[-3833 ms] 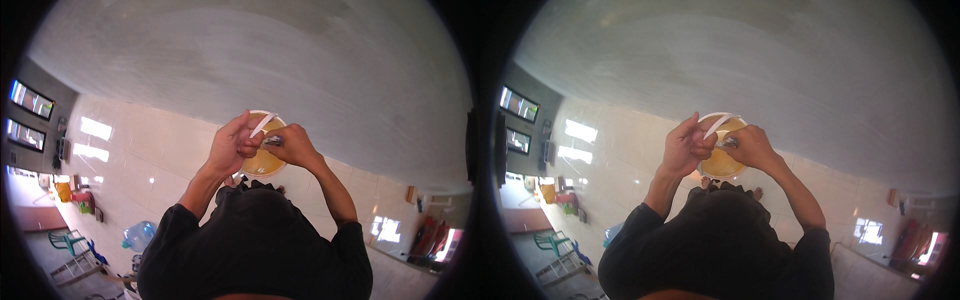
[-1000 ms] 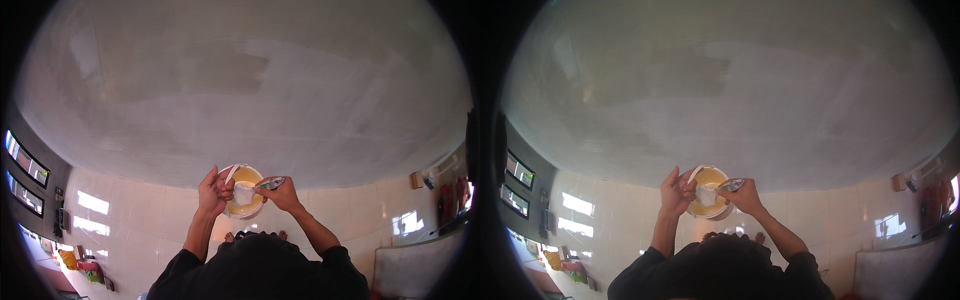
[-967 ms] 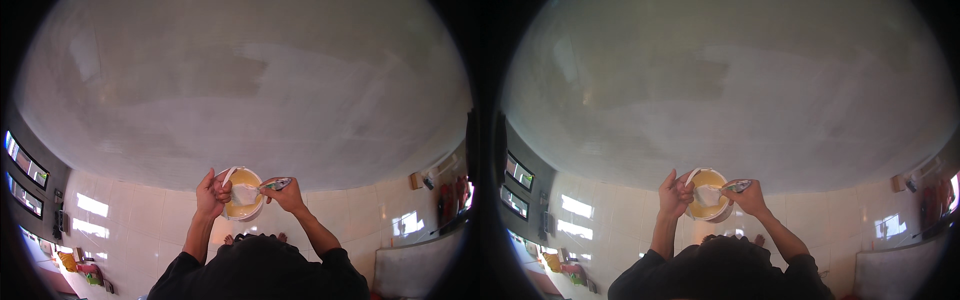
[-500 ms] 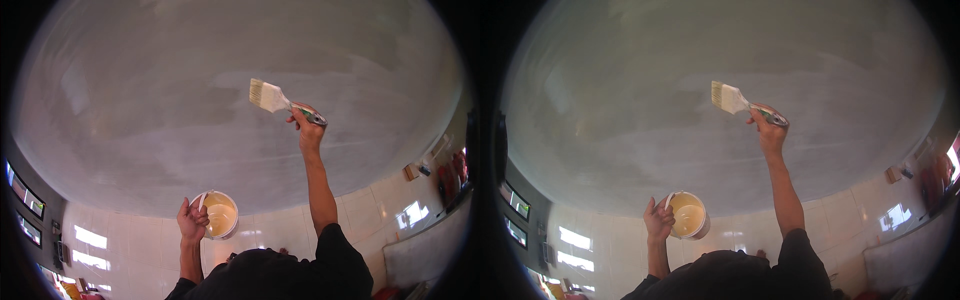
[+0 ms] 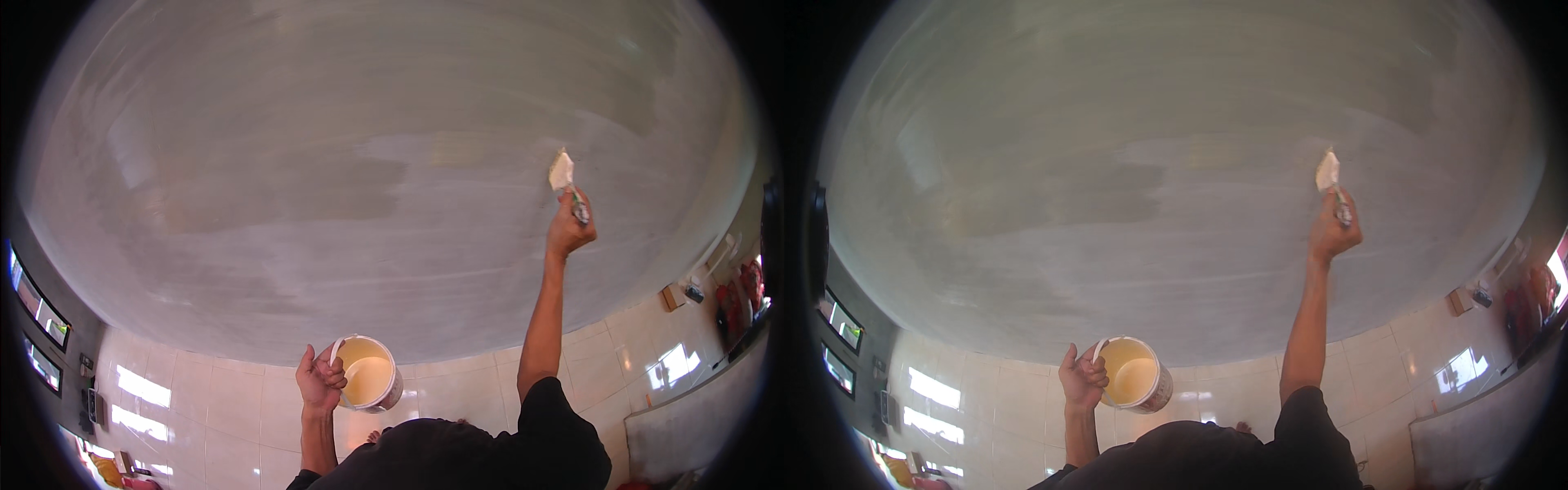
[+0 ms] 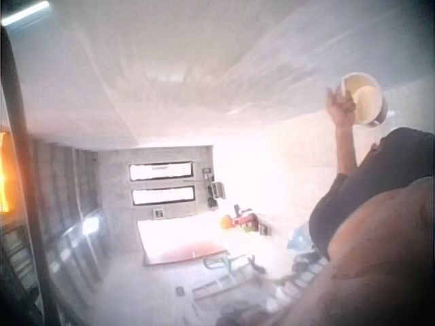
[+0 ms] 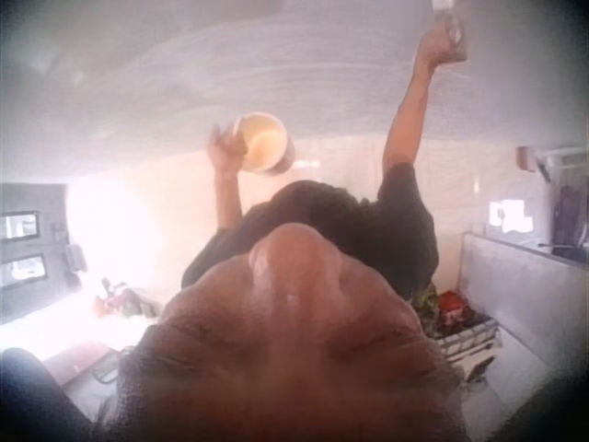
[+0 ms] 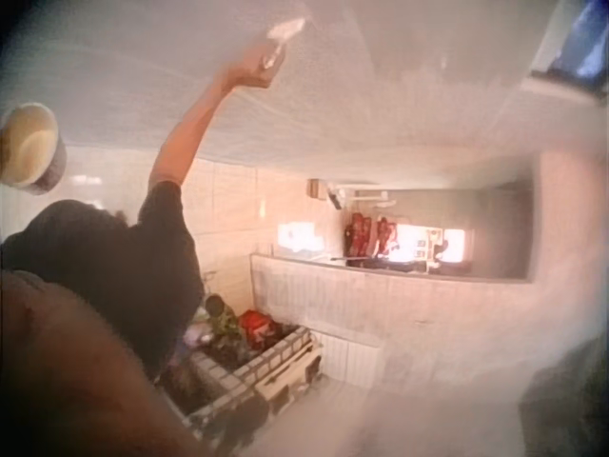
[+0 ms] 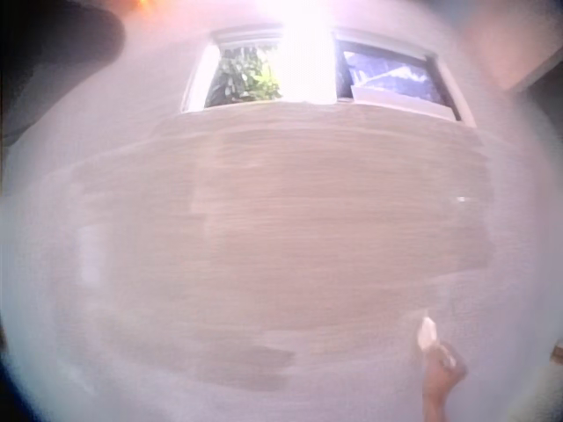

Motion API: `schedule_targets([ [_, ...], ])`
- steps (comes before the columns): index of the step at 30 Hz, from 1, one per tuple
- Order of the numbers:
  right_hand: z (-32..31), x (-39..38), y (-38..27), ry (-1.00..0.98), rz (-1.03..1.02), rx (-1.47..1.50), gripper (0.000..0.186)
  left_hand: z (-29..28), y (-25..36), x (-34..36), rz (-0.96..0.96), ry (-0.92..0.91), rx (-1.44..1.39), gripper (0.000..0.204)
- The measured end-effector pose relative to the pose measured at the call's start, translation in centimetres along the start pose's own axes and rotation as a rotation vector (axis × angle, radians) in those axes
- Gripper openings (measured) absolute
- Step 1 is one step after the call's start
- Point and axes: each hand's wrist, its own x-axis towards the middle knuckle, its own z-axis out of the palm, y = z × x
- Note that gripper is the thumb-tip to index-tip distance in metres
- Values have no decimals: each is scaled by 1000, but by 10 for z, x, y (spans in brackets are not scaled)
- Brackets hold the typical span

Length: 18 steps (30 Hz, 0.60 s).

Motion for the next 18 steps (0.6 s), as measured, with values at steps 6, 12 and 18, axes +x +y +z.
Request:
schedule_targets([
  [6, 88, -146, -119, -222, -368, 38, 28, -4, -1, 0, -12, -4, 4, 73],
  [12, 121, -205, -199, -552, -247, 409, 28, -1, 3, 1, -13, -26, 66, 72],
  [18, 103, -122, -120, -523, 226, 499, 18, -13, 0, 3, 8, 13, 56, 70],
])
